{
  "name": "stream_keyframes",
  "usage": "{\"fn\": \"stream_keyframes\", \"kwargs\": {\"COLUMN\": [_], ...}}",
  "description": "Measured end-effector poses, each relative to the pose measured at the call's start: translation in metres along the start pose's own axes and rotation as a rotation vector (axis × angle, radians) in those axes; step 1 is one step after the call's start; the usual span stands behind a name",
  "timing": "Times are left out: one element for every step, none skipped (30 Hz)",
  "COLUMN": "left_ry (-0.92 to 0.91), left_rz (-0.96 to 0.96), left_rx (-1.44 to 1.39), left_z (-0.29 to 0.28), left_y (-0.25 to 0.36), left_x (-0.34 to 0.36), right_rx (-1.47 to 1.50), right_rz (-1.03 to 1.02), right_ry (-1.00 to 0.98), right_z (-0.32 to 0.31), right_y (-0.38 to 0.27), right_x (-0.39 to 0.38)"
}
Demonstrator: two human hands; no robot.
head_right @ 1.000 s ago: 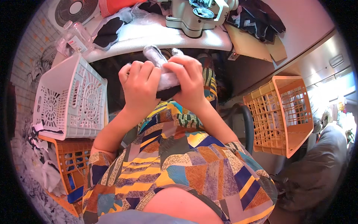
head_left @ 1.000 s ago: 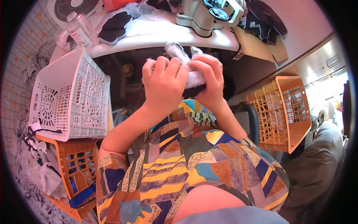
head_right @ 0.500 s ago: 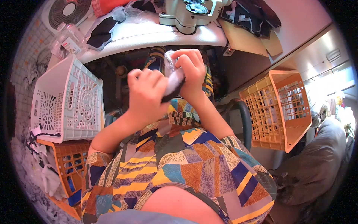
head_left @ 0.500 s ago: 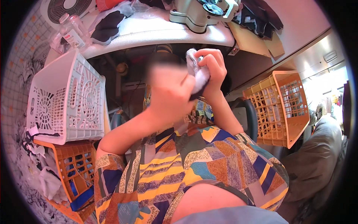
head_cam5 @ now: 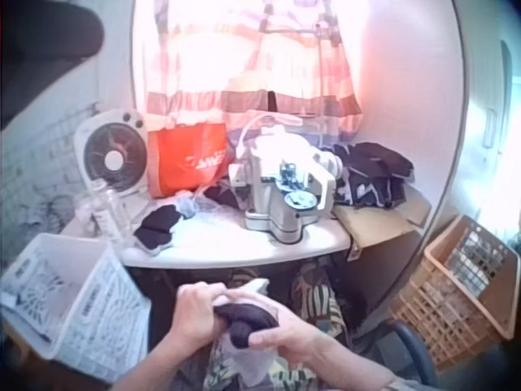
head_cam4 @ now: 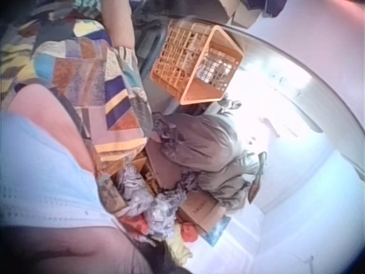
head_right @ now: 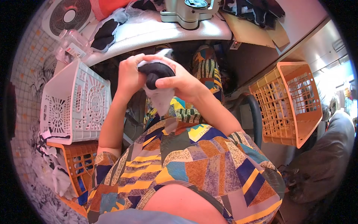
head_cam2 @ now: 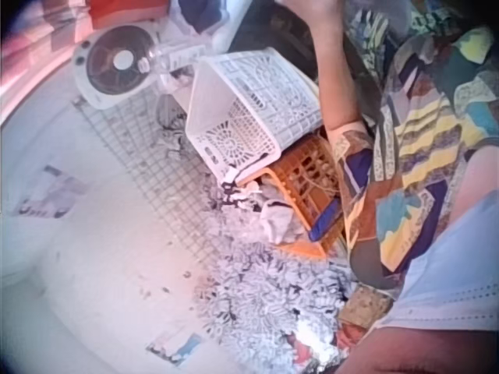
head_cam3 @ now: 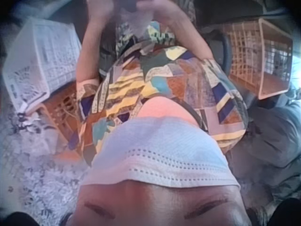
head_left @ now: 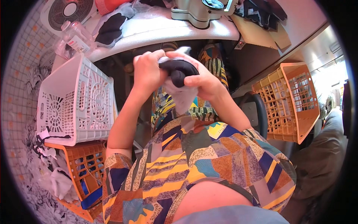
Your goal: The person is sewing pieces of fabric together using an industrial sewing machine to create a plush toy.
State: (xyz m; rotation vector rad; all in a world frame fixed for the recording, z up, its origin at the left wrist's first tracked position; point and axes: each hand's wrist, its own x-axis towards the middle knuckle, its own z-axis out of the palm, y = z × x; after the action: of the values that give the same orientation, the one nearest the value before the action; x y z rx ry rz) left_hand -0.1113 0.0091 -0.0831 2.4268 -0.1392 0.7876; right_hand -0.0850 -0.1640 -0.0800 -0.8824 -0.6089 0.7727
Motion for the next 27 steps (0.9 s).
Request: {"fn": "stream_keyframes", "kwargs": {"left_ry": [0.038,0.077,0.117,0.121,0.181,0.171,0.165,0.192,0.219,0.247,0.258,0.264,0.271,0.261,0.260,0.259,0.258,0.265,0.272,0.279,0.265,0.252,0.238,0.210,0.183,0.156,0.155], "left_rz": [0.057,0.113,0.172,0.207,0.302,0.384,0.471,0.481,0.490,0.499,0.463,0.429,0.396,0.398,0.401,0.403,0.407,0.394,0.382,0.370,0.365,0.359,0.353,0.350,0.346,0.342,0.365], "left_rx": [0.127,0.254,0.381,0.396,0.329,0.352,0.365,0.360,0.355,0.349,0.365,0.378,0.391,0.346,0.332,0.316,0.301,0.327,0.353,0.379,0.371,0.362,0.353,0.353,0.353,0.352,0.312], "left_z": [-0.001,-0.005,-0.010,-0.012,-0.009,-0.001,0.007,0.007,0.007,0.007,0.002,-0.006,-0.011,-0.011,-0.011,-0.011,-0.011,-0.012,-0.014,-0.015,-0.015,-0.014,-0.015,-0.015,-0.015,-0.015,-0.014], "left_y": [0.003,0.009,0.021,0.033,0.047,0.057,0.062,0.062,0.061,0.061,0.060,0.059,0.057,0.056,0.057,0.059,0.061,0.061,0.061,0.060,0.060,0.059,0.059,0.061,0.063,0.065,0.068], "left_x": [-0.002,-0.006,-0.009,-0.013,-0.018,-0.029,-0.034,-0.034,-0.033,-0.032,-0.030,-0.027,-0.024,-0.024,-0.025,-0.027,-0.029,-0.029,-0.029,-0.028,-0.028,-0.027,-0.027,-0.027,-0.029,-0.030,-0.032], "right_rx": [-0.039,-0.165,-0.484,-0.700,-0.916,-0.943,-1.217,-1.313,-1.409,-1.435,-1.487,-1.467,-1.444,-1.522,-1.505,-1.487,-1.469,-1.469,-1.439,-1.410,-1.378,-1.382,-1.377,-1.373,-1.369,-1.356,-1.378], "right_rz": [0.010,0.008,-0.169,-0.301,-0.436,-0.514,-0.733,-0.803,-0.873,-0.796,-0.794,-0.908,-1.020,-1.064,-1.036,-1.008,-0.979,-0.980,-0.969,-0.958,-0.947,-0.954,-0.952,-0.947,-0.942,-0.954,-0.978], "right_ry": [0.053,0.162,0.314,0.459,0.606,0.714,0.704,0.660,0.612,0.603,0.560,0.508,0.456,0.379,0.309,0.240,0.173,0.182,0.185,0.188,0.197,0.196,0.192,0.192,0.192,0.234,0.262], "right_z": [-0.004,-0.008,-0.012,-0.019,-0.026,-0.024,-0.025,-0.025,-0.024,-0.022,-0.016,-0.012,-0.009,-0.006,-0.006,-0.006,-0.007,-0.003,0.000,0.003,0.006,0.010,0.009,0.007,0.005,0.006,0.002], "right_y": [-0.002,-0.005,-0.007,-0.006,-0.005,-0.005,-0.006,-0.006,-0.005,-0.004,-0.005,-0.005,-0.006,-0.011,-0.010,-0.009,-0.009,-0.012,-0.014,-0.016,-0.018,-0.019,-0.018,-0.016,-0.014,-0.013,-0.012], "right_x": [-0.002,-0.002,0.000,0.003,0.007,0.011,0.012,0.012,0.011,0.008,0.000,-0.002,-0.004,-0.005,-0.006,-0.006,-0.006,-0.007,-0.009,-0.013,-0.016,-0.018,-0.018,-0.018,-0.018,-0.016,-0.015]}}
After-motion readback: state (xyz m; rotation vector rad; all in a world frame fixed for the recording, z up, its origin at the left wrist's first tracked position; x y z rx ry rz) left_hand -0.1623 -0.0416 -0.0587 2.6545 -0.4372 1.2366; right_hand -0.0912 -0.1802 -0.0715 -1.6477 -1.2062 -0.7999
